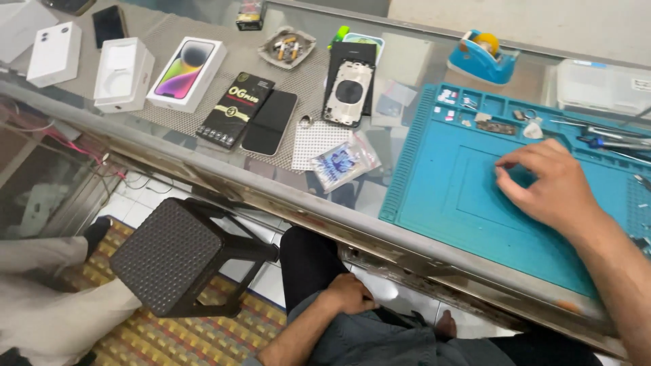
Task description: Disassembling and reassembling an iPhone to repair or replace internal components like the battery and screen.
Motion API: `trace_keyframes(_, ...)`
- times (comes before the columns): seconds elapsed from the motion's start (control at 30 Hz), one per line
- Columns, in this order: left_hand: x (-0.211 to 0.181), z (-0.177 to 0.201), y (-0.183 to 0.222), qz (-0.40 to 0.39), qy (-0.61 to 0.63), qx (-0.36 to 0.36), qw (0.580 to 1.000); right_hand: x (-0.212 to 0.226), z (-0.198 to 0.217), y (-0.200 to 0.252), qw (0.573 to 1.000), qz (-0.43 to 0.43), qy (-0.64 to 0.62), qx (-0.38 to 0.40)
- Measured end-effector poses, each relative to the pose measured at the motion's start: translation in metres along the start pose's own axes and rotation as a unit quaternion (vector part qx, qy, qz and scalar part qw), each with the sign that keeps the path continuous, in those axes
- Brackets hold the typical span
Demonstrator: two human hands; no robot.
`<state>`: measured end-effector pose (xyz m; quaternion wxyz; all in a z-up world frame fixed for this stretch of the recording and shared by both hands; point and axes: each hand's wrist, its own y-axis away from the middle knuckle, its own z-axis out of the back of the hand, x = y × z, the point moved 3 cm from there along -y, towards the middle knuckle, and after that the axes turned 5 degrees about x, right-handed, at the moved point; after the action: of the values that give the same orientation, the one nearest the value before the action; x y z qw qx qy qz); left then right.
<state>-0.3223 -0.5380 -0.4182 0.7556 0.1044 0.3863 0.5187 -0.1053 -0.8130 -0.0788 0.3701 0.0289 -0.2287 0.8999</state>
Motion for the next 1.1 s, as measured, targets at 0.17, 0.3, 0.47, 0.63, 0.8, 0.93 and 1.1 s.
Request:
trace_keyframes(0.17,0.039,0.057,0.081,0.124,0.047,-0.026,0.991,0.028,-0.004,-0.034,0.985,-0.04,0.051,0.161)
trace_keyframes(0.3,0.053,0.063,0.115,0.139,0.159,-0.224,0.951,0.081,-0.001,-0.076,0.97,-0.013,0.054,0.235)
trace_keyframes(0.47,0.059,0.054,0.097,0.148,0.115,-0.34,0.921,0.124,-0.01,-0.141,0.979,-0.066,-0.002,0.191)
trace_keyframes(0.63,0.064,0.057,0.095,0.167,0.127,-0.353,0.912,0.156,-0.037,-0.204,0.952,-0.21,-0.097,0.198)
trace_keyframes(0.8,0.072,0.049,0.094,0.166,0.122,-0.381,0.902,0.156,-0.102,-0.243,0.945,-0.264,-0.026,0.191)
trace_keyframes(0.93,0.065,0.056,0.103,0.182,0.143,-0.345,0.91,0.158,-0.114,-0.266,0.935,-0.282,0.03,0.213)
trace_keyframes(1.1,0.069,0.052,0.098,0.17,0.132,-0.367,0.905,0.144,-0.124,-0.282,0.93,-0.297,0.005,0.217)
